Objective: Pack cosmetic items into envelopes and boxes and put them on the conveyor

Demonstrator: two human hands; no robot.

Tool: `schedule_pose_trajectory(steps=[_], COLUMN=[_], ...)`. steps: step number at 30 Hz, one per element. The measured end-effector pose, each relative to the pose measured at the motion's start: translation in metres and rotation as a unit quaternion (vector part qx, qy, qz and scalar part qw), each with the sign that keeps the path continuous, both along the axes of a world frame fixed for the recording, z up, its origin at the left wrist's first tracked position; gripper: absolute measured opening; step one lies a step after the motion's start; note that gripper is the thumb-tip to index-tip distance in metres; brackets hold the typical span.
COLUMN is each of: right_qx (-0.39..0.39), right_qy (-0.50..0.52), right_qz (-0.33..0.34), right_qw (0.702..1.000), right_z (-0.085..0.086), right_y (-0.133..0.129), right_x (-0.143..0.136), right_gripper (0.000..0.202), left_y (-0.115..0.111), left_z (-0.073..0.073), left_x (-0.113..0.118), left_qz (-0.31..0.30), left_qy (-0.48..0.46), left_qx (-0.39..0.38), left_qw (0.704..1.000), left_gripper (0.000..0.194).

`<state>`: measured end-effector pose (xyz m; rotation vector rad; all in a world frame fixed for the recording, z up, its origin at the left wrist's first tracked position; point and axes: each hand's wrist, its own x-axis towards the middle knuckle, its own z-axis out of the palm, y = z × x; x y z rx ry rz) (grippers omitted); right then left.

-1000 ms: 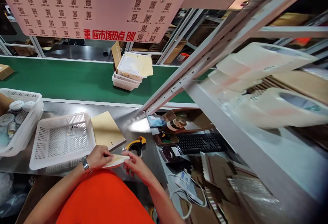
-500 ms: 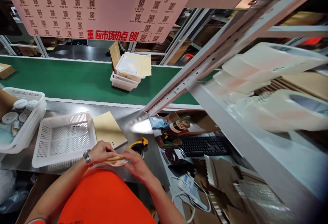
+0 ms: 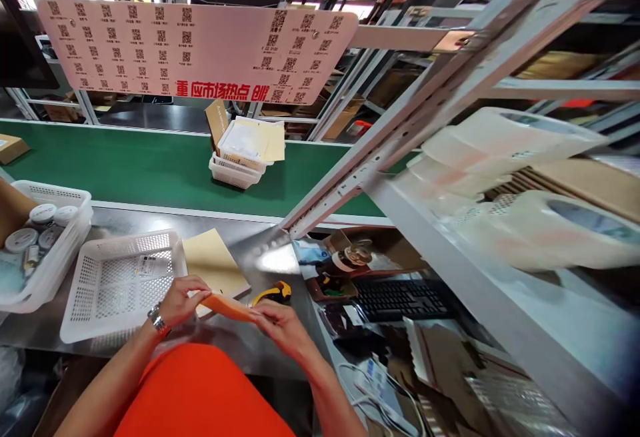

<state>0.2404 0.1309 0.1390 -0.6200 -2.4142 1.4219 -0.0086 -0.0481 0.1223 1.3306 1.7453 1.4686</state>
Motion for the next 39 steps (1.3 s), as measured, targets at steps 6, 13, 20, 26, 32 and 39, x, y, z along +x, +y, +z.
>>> schedule_pose_trajectory(steps=[6, 13, 20, 26, 32, 39], right_qx=[0.075, 0.135, 0.179, 0.106, 0.079, -0.116], right_qy=[0.105, 0.173, 0.115, -0.027, -0.117, -0.073], right_qz=[0.012, 0.013, 0.033, -0.002, -0.07, -0.317], right_qw=[0.991, 0.975, 0.977, 0.994, 0.987, 0.939], right_z=[0.005, 0.007, 0.006, -0.027, -0.048, -0.11], right_y=[-0.025, -0.046, -0.04, -0.025, -0.052, -0.054], right_x=[-0.026, -0.055, -0.031, 0.032, 0.035, 0.026], right_gripper=[0.035, 0.023, 0.029, 0.037, 0.063, 0.065], left_y=[0.004, 0.003, -0.004, -0.001, 0.031, 0.073], left_z=[0.018, 0.016, 0.014, 0.017, 0.0, -0.067], left_x=[0.02, 0.023, 0.031, 0.024, 0.046, 0.037], left_qz=[-0.079, -0.055, -0.029, 0.016, -0.147, -0.03], left_qy=[0.095, 0.11, 0.139, 0.091, 0.049, 0.176], left_qx=[0.048, 0.077, 0.111, 0.116, 0.123, -0.138], left_qw=[0.991, 0.989, 0.984, 0.989, 0.98, 0.974], left_gripper=[0.033, 0.028, 0.028, 0.028, 0.031, 0.038])
